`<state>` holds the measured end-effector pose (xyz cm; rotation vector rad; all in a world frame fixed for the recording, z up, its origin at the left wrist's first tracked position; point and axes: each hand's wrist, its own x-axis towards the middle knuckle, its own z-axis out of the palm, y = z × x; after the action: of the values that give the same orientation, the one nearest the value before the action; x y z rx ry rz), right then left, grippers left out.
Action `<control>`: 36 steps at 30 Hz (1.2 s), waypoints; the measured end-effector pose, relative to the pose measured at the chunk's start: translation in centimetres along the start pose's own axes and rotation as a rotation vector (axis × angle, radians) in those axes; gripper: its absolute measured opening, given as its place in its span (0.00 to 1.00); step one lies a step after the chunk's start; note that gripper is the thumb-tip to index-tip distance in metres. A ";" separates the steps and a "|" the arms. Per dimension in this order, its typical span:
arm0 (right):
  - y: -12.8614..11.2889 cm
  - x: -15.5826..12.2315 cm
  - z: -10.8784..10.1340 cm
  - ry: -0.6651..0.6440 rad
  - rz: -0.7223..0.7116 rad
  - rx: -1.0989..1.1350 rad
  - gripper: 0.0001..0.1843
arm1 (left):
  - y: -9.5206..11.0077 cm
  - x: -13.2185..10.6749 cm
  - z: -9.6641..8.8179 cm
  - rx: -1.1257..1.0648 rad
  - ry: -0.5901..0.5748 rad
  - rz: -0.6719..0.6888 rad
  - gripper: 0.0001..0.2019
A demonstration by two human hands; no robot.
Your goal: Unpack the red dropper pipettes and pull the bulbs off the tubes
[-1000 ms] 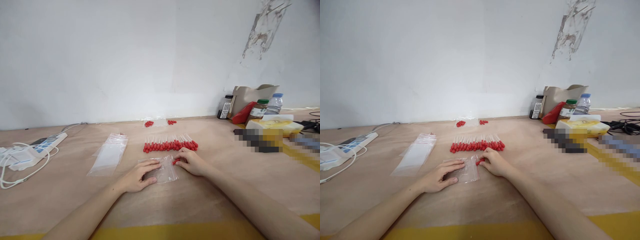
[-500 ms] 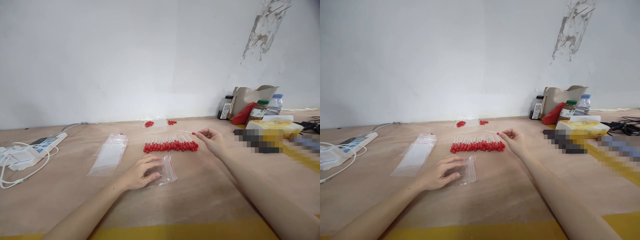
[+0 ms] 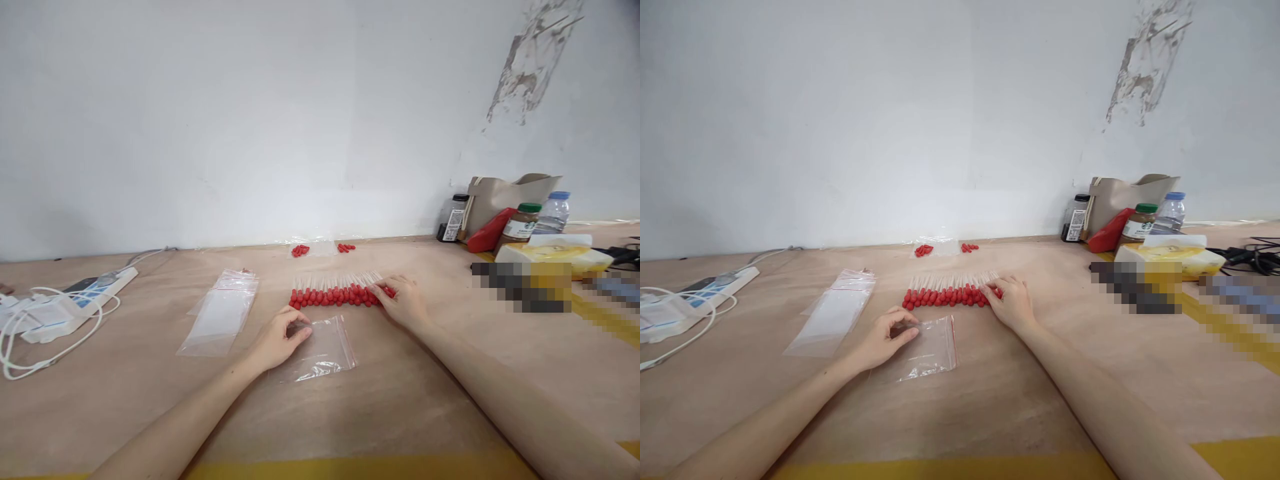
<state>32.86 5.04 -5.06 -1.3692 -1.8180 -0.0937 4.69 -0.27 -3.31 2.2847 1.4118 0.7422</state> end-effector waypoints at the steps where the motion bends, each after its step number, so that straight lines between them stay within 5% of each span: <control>1: 0.0 -0.1 0.0 0.029 -0.001 -0.012 0.15 | -0.4 0.1 -0.1 -0.014 0.002 -0.035 0.11; 9: -0.8 -1.2 0.2 0.228 -0.121 -0.087 0.13 | -1.2 -0.2 -1.5 -0.058 -0.147 -0.232 0.14; 11: -1.3 -1.6 0.2 0.225 -0.161 -0.080 0.11 | -2.2 0.0 -3.0 -0.080 -0.074 -0.255 0.15; 15: -2.4 -2.2 0.1 0.184 -0.205 -0.035 0.09 | -6.2 0.5 -7.4 0.088 0.291 -0.472 0.12; 20: -3.9 -3.0 -0.1 -0.088 -0.438 0.188 0.08 | -11.1 -0.5 -10.1 0.339 0.397 -0.678 0.12; 24: -4.6 -3.6 -0.1 -0.350 -0.558 0.279 0.10 | -11.3 -1.5 -10.1 0.503 0.400 -0.705 0.15; 27: -4.6 -3.8 0.0 -0.424 -0.530 0.292 0.13 | -9.5 -1.4 -9.8 0.636 0.449 -0.639 0.17; 30: -4.5 -3.7 -0.1 -0.484 -0.483 0.275 0.16 | -6.5 -0.8 -8.4 0.653 0.420 -0.420 0.15; 33: -4.3 -3.4 -0.4 -0.566 -0.488 0.239 0.20 | -3.2 -0.8 -5.8 0.401 0.152 0.051 0.15; 36: -3.9 -3.2 -0.9 -0.642 -0.538 0.198 0.22 | -1.2 -1.5 -3.2 0.231 -0.181 0.264 0.21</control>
<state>30.35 0.52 -4.98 -0.7802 -2.6170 0.2694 1.41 -0.98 -1.75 2.6765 1.1813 0.4468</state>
